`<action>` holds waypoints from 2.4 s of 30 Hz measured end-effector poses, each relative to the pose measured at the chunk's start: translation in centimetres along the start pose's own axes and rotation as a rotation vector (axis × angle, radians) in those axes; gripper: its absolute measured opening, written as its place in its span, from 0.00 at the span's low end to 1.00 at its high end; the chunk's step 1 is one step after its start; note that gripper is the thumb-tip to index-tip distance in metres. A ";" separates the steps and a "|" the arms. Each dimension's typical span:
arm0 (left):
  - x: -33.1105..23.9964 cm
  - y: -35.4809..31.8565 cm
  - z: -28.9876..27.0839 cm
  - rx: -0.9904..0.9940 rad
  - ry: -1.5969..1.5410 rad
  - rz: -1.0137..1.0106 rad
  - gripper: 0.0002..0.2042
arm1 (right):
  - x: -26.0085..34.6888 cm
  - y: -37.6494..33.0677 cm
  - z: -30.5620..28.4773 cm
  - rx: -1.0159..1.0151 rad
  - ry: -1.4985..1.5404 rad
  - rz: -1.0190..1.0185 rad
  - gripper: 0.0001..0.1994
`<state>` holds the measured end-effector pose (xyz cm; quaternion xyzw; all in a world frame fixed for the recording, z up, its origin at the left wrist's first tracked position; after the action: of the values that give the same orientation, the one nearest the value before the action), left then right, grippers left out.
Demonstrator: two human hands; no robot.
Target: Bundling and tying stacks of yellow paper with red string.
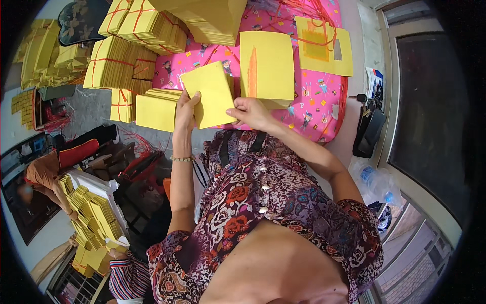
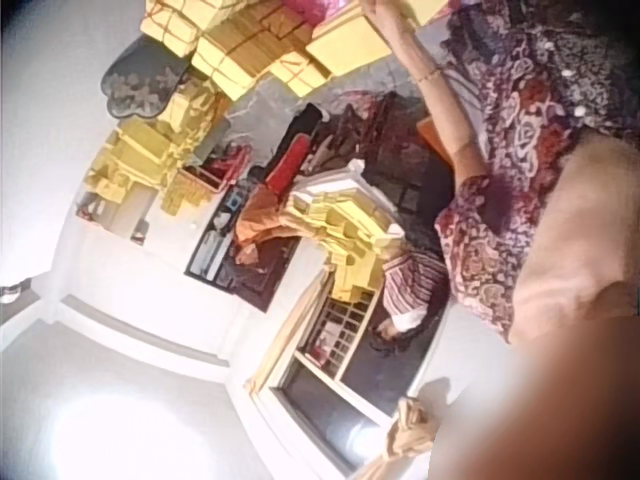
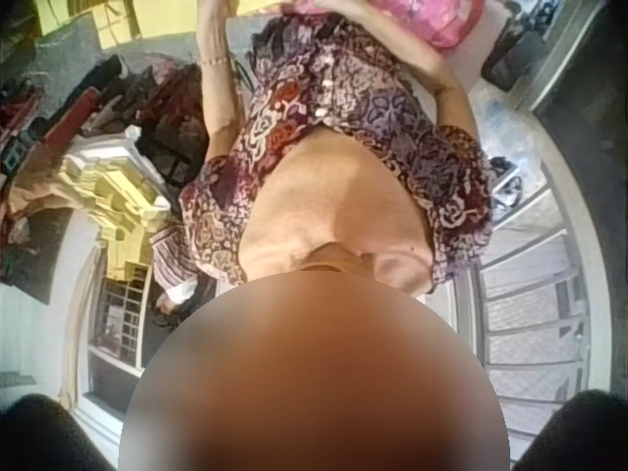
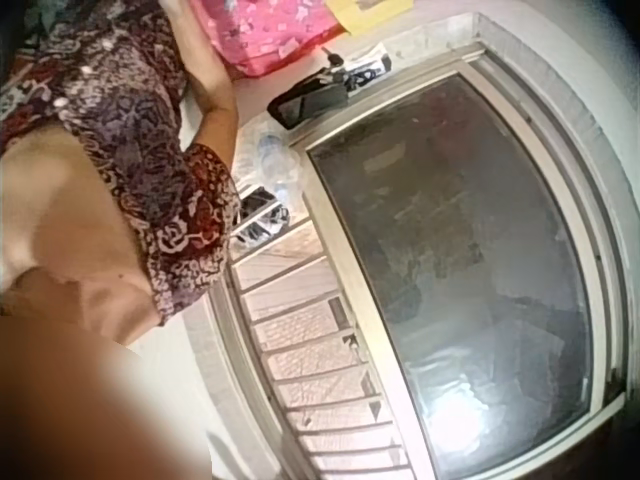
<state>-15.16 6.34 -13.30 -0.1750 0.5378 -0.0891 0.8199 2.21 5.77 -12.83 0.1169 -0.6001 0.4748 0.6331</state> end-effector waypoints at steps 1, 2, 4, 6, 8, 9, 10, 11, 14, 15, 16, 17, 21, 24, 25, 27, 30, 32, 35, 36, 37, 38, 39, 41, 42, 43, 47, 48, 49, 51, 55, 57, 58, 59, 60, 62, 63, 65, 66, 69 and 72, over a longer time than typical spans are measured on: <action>0.0 -0.2 -0.2 0.021 -0.016 -0.017 0.17 | 0.1 -0.1 0.5 0.001 0.045 -0.034 0.12; -0.1 -0.2 -0.3 0.043 -0.032 -0.035 0.17 | 0.5 -0.8 0.7 0.026 0.006 -0.016 0.10; 0.1 0.2 -1.5 0.051 -0.023 -0.057 0.17 | 1.1 -1.8 -0.8 -0.103 -0.163 -0.160 0.09; 0.9 0.8 -2.5 0.057 -0.015 -0.076 0.17 | 2.1 -3.3 -3.3 -0.310 -0.383 -0.300 0.12; 2.9 1.4 -3.7 0.068 0.094 -0.132 0.17 | 3.3 -4.8 -5.8 -0.431 -0.543 -0.307 0.13; 3.8 1.6 -4.3 0.064 0.093 -0.131 0.17 | 4.2 -5.7 -7.2 -0.552 -0.702 -0.312 0.14; 4.7 2.1 -4.8 0.063 0.176 -0.148 0.18 | 4.3 -6.0 -8.3 -0.558 -0.701 -0.311 0.14; 5.4 2.4 -5.2 0.060 0.259 -0.163 0.18 | 5.0 -6.2 -8.6 -0.553 -0.901 -0.341 0.16; 6.6 3.5 -5.4 0.095 0.238 -0.150 0.19 | 5.3 -6.2 -8.5 -0.520 -1.148 -0.381 0.19; 7.0 3.7 -5.5 0.107 0.251 -0.161 0.19 | 5.2 -6.1 -8.2 -0.490 -1.195 -0.394 0.21; 6.8 3.9 -5.2 0.109 0.250 -0.161 0.19 | 5.0 -6.1 -8.3 -0.492 -1.195 -0.393 0.21; 6.7 4.1 -5.0 0.088 0.302 -0.165 0.18 | 4.9 -6.0 -8.3 -0.482 -1.227 -0.388 0.22; 7.2 4.3 -4.6 0.027 0.272 -0.222 0.15 | 4.2 -5.8 -8.5 -0.463 -1.273 -0.393 0.22; 7.7 4.3 -4.6 0.018 0.230 -0.222 0.15 | 4.4 -5.9 -8.5 -0.454 -1.250 -0.400 0.21; 7.9 4.4 -4.6 0.019 0.229 -0.222 0.15 | 4.3 -5.9 -8.6 -0.454 -1.250 -0.399 0.21; 8.6 4.6 -4.9 0.008 0.259 -0.245 0.15 | 4.3 -5.9 -8.6 -0.444 -1.257 -0.410 0.20; 8.6 5.0 -5.9 -0.039 0.456 -0.129 0.16 | 4.5 -5.9 -8.4 -0.450 -1.269 -0.443 0.17; 7.5 5.0 -5.2 -0.123 0.746 -0.110 0.17 | 4.3 -6.1 -8.8 -0.472 -1.250 -0.450 0.14; 5.8 4.3 -4.8 -0.266 0.996 0.066 0.21 | 4.5 -6.3 -9.0 -0.491 -1.207 -0.481 0.10; 5.7 3.8 -4.8 -0.313 1.071 0.107 0.21 | 4.7 -6.3 -9.0 -0.495 -1.184 -0.496 0.09; 5.4 3.3 -4.2 -0.356 1.145 0.149 0.21 | 4.6 -6.3 -9.1 -0.496 -1.185 -0.495 0.09; 5.5 3.1 -3.9 -0.354 1.145 0.149 0.21 | 4.5 -6.3 -9.2 -0.502 -1.179 -0.496 0.09; 5.4 2.8 -3.5 -0.362 1.130 0.174 0.21 | 4.4 -6.3 -9.3 -0.507 -1.174 -0.498 0.08; 5.4 2.3 -2.8 -0.373 1.114 0.198 0.22 | 4.4 -6.3 -9.3 -0.504 -1.177 -0.504 0.09; 5.0 1.9 -2.3 -0.402 1.157 0.233 0.21 | 4.4 -6.3 -9.3 -0.501 -1.180 -0.510 0.09; 4.4 1.4 -1.6 -0.428 1.200 0.267 0.21 | 4.4 -6.3 -9.2 -0.501 -1.180 -0.508 0.09; 2.7 0.3 1.0 -0.419 1.232 0.284 0.20 | 4.3 -6.3 -8.9 -0.501 -1.270 -0.506 0.13; 2.2 0.3 2.1 -0.365 1.243 0.320 0.19 | 4.2 -6.3 -8.9 -0.501 -1.283 -0.512 0.14; 1.8 0.1 3.1 -0.315 1.252 0.354 0.18 | 4.2 -6.3 -8.9 -0.499 -1.283 -0.513 0.14; 0.8 -0.3 4.5 -0.280 1.242 0.408 0.16 | 4.1 -6.2 -8.9 -0.496 -1.290 -0.519 0.14; 0.4 -0.6 7.8 -0.034 1.075 0.497 0.16 | 4.4 -6.3 -8.8 -0.485 -1.287 -0.523 0.14; 0.7 -0.7 10.2 0.172 1.104 0.455 0.19 | 4.3 -6.3 -8.9 -0.488 -1.281 -0.524 0.14; 0.8 -0.8 10.5 0.160 1.140 0.478 0.20 | 4.2 -6.3 -8.9 -0.489 -1.282 -0.525 0.14; 0.9 -0.7 10.6 0.160 1.140 0.479 0.20 | 4.1 -6.2 -8.9 -0.490 -1.289 -0.524 0.14; 1.0 -0.6 10.7 0.162 1.143 0.484 0.19 | 4.0 -6.2 -9.0 -0.491 -1.296 -0.524 0.14; 1.0 -0.4 10.9 0.166 1.145 0.488 0.18 | 4.0 -6.2 -9.0 -0.488 -1.293 -0.528 0.14; 1.3 -0.1 10.8 0.178 1.123 0.449 0.17 | 4.1 -6.2 -9.0 -0.485 -1.290 -0.534 0.14; 1.6 0.3 10.6 0.190 1.101 0.412 0.17 | 4.2 -6.2 -9.0 -0.483 -1.297 -0.533 0.14; 1.8 0.4 10.6 0.206 1.105 0.411 0.16 | 4.2 -6.2 -8.9 -0.481 -1.304 -0.533 0.15; 2.0 0.4 10.6 0.228 1.104 0.409 0.16 | 4.2 -6.1 -9.0 -0.465 -1.299 -0.537 0.14; 1.8 0.4 10.8 0.240 1.097 0.414 0.16 | 4.2 -6.1 -9.1 -0.460 -1.304 -0.537 0.14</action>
<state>-4.60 8.20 -11.14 0.0991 0.8916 -0.0650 0.4370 11.89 11.04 -8.87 0.3823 -0.8893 0.0000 0.2510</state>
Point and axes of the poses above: each hand's wrist, its own y-axis towards the middle knuckle, its own z-axis out of the palm, x = y × z, the point moved 9 cm from there along y, towards the middle knuckle, and after that the axes turned 8 degrees about x, right-handed, at the moved point
